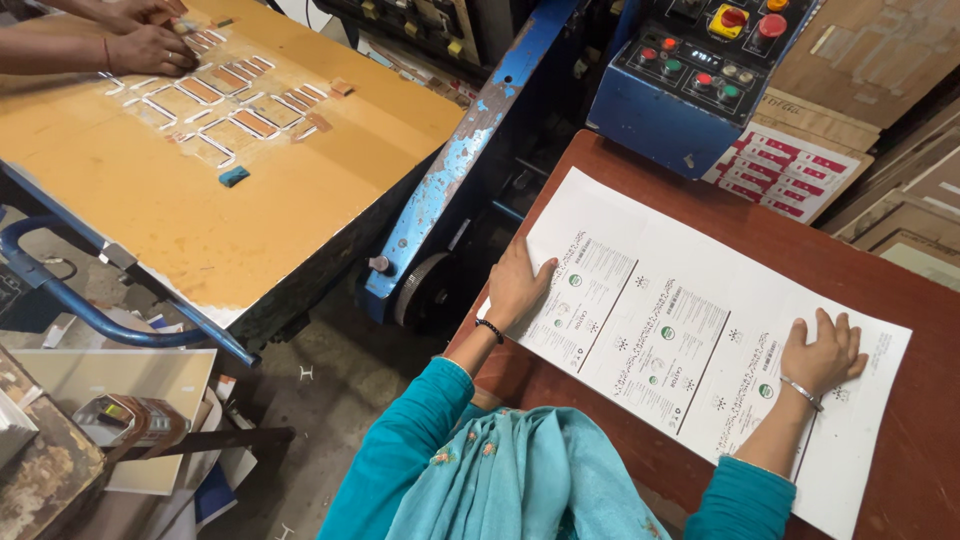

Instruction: The person repeatedly picks up large printed sheets from a table, places them onto a machine's conveyor belt, and then retrieves them. They also handle stacks of paper, separating and organizing them on the table.

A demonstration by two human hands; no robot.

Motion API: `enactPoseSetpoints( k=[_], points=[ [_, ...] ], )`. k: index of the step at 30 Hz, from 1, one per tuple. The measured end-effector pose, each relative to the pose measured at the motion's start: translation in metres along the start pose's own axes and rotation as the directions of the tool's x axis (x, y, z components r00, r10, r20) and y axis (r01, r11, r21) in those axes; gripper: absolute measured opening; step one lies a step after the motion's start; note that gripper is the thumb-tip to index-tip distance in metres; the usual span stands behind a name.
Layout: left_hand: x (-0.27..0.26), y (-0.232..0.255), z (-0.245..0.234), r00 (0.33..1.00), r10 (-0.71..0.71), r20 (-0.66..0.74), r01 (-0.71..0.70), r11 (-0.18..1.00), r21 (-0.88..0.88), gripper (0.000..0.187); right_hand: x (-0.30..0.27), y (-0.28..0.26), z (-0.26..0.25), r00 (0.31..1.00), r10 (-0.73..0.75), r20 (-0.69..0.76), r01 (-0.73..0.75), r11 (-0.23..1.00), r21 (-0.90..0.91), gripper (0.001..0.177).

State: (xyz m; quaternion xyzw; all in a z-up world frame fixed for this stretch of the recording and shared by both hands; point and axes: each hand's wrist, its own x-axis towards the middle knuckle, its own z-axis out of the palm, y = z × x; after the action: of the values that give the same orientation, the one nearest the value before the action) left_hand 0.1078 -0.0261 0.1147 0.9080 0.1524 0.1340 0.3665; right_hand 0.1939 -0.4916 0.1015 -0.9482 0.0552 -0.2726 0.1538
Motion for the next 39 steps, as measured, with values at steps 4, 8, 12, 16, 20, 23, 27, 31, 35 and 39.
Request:
enactPoseSetpoints(
  k=[4, 8, 12, 16, 20, 23, 27, 31, 35, 39],
  points=[
    [0.0005, 0.0027, -0.0031, 1.000, -0.005, 0.004, 0.005, 1.000, -0.013, 0.077, -0.0002, -0.0009, 0.0009, 1.000, 0.025, -0.010, -0.025, 1.000, 0.000, 0.028],
    [0.0005, 0.0049, -0.0053, 0.998, -0.044, 0.047, 0.044, 0.999, -0.014, 0.076, 0.0002, -0.0011, 0.0008, 1.000, 0.025, -0.010, -0.025, 1.000, 0.014, 0.028],
    [0.0000, 0.0041, -0.0047, 1.000, -0.021, 0.020, 0.022, 1.000, -0.005, 0.075, 0.0002, -0.0006, 0.0000, 1.000, 0.015, -0.005, -0.015, 1.000, 0.012, 0.028],
    [0.0003, 0.0019, -0.0016, 1.000, -0.008, 0.007, 0.008, 1.000, 0.000, 0.074, 0.0005, -0.0007, 0.0004, 1.000, 0.021, -0.010, -0.021, 1.000, 0.002, 0.027],
    [-0.0003, 0.0002, 0.0000, 1.000, -0.010, 0.009, 0.010, 1.000, 0.004, 0.076, 0.0002, -0.0007, 0.0008, 1.000, 0.008, -0.020, -0.008, 1.000, -0.002, 0.027],
    [0.0003, 0.0004, -0.0005, 1.000, -0.010, 0.011, 0.010, 1.000, 0.002, 0.077, 0.0005, -0.0005, 0.0004, 1.000, -0.002, -0.016, 0.002, 1.000, 0.001, 0.029],
    [0.0004, 0.0021, -0.0014, 1.000, -0.007, -0.001, 0.007, 1.000, 0.002, 0.078, -0.0001, 0.0009, -0.0008, 1.000, 0.000, -0.020, 0.000, 1.000, -0.004, 0.029],
    [0.0008, 0.0034, -0.0030, 0.998, -0.045, 0.038, 0.045, 0.999, 0.004, 0.079, -0.0006, 0.0013, 0.0002, 1.000, -0.009, -0.006, 0.009, 1.000, 0.016, 0.030],
    [0.0003, 0.0040, -0.0039, 0.999, -0.034, 0.031, 0.034, 0.999, 0.006, 0.078, 0.0001, 0.0013, 0.0010, 1.000, 0.008, -0.009, -0.008, 1.000, 0.004, 0.028],
    [-0.0003, 0.0032, -0.0034, 0.999, -0.020, 0.028, 0.020, 1.000, 0.007, 0.077, -0.0010, 0.0013, 0.0007, 1.000, 0.022, -0.009, -0.022, 1.000, 0.019, 0.027]
  ],
)
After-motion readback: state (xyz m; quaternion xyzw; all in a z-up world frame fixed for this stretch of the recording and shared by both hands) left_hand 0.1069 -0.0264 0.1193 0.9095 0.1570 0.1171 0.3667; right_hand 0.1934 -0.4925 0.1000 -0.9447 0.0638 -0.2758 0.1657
